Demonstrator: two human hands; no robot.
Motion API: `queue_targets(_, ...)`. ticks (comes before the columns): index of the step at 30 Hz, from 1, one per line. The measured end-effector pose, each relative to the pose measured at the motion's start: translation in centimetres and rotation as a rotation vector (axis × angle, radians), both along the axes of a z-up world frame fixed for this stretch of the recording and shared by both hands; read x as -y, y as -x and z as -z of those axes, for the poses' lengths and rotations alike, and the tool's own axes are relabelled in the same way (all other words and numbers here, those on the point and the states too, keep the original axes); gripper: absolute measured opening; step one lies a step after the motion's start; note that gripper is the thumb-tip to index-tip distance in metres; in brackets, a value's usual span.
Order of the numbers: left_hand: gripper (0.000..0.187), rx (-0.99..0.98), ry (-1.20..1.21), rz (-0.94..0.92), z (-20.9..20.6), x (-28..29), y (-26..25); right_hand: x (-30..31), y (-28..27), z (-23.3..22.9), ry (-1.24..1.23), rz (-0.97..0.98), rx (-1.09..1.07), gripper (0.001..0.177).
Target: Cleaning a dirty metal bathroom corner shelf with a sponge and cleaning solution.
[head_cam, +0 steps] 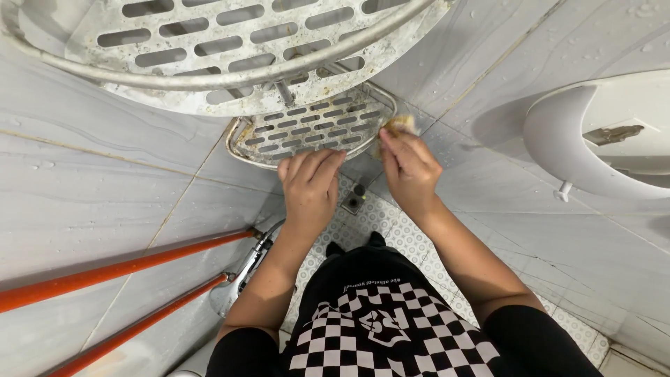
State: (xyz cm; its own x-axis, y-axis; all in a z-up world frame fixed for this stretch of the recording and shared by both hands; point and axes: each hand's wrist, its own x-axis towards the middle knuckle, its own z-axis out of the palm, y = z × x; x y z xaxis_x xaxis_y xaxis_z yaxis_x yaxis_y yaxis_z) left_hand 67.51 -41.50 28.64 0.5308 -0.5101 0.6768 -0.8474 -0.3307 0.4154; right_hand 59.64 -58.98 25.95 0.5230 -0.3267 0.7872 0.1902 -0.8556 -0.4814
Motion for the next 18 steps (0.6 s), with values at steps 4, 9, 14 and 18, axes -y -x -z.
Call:
queue_targets(4,0.026,0.01,0.022,0.022,-0.2,-0.1,-0.2,1.2,-1.7,0.3,-0.065,0.141,-0.012,0.026)
queue_targets(9,0.02,-0.032,0.019,0.018,0.7,-0.4,-0.5,-3.5,-1.7,-1.7,0.155,-0.124,0.101,0.026)
queue_targets(14,0.025,-0.04,0.001,0.085,-0.2,-1.3,-0.5,-0.7,-2.3,1.4,-0.038,-0.017,0.107,0.02)
queue_targets(18,0.027,-0.037,0.004,0.095,-0.4,-1.5,-0.5,-2.3,-1.5,1.9,-0.128,0.036,0.078,0.022)
